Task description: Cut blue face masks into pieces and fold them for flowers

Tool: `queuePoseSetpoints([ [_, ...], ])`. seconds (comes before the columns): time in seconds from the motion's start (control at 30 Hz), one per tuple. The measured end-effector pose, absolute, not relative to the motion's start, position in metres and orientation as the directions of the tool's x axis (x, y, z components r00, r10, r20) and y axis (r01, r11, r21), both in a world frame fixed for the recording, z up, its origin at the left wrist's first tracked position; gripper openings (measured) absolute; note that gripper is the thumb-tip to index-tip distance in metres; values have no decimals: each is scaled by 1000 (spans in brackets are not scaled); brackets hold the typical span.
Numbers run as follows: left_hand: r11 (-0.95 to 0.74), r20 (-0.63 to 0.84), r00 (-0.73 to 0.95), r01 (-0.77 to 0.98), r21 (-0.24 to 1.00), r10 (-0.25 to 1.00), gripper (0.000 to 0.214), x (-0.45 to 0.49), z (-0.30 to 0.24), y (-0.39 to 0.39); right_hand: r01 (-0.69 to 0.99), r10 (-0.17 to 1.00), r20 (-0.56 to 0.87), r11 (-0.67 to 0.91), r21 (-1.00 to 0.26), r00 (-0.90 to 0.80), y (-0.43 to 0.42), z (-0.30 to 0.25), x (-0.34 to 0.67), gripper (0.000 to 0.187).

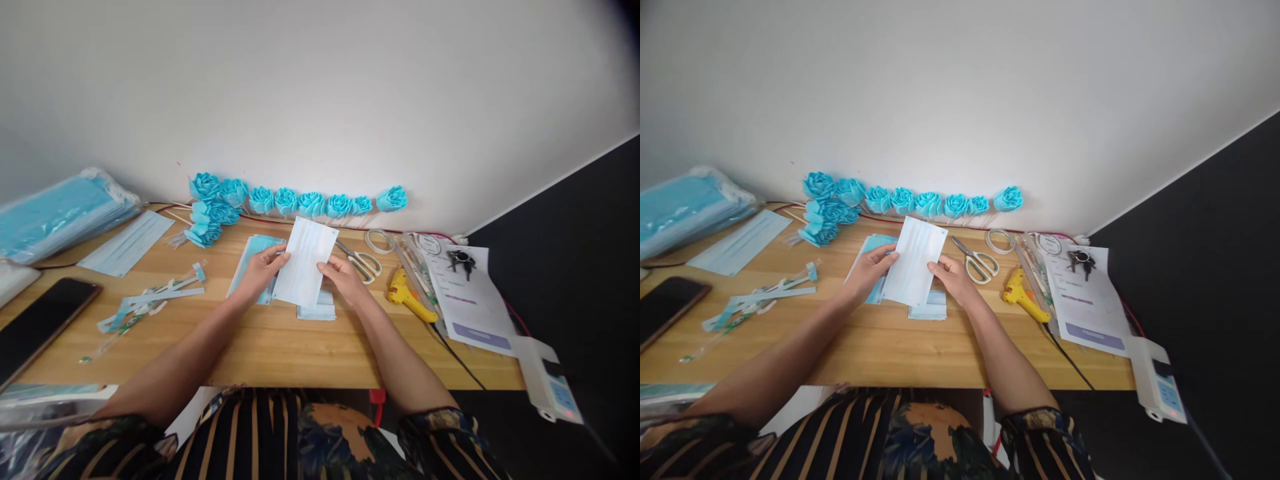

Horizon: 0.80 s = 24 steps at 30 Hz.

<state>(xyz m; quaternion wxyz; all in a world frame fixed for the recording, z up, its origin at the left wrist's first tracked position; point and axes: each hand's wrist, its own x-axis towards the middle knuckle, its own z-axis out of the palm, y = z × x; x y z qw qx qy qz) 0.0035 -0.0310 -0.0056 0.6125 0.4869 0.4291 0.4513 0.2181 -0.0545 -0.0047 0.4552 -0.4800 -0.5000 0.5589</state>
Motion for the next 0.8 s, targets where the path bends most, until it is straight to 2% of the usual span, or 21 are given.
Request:
queuePoseSetpoints([
  [0.13,162,-101,330,-163,973,939,71,5,-6,-31,-21,988,-64,-67,-998,-142,-56,-3,218,35],
  [0.33,152,-99,244,-208,966,965,56,1,-6,-27,22,995,-17,-15,-1000,-95,-56,-3,219,29],
  [0.53,179,-130,250,-183,967,959,51,-4,-6,-26,29,999,2,4,-1000,-48,-55,-3,218,32],
  [0.8,232,-163,274,-241,942,948,58,-4,3,-28,20,998,16,18,-1000,-63,-55,-4,219,37],
])
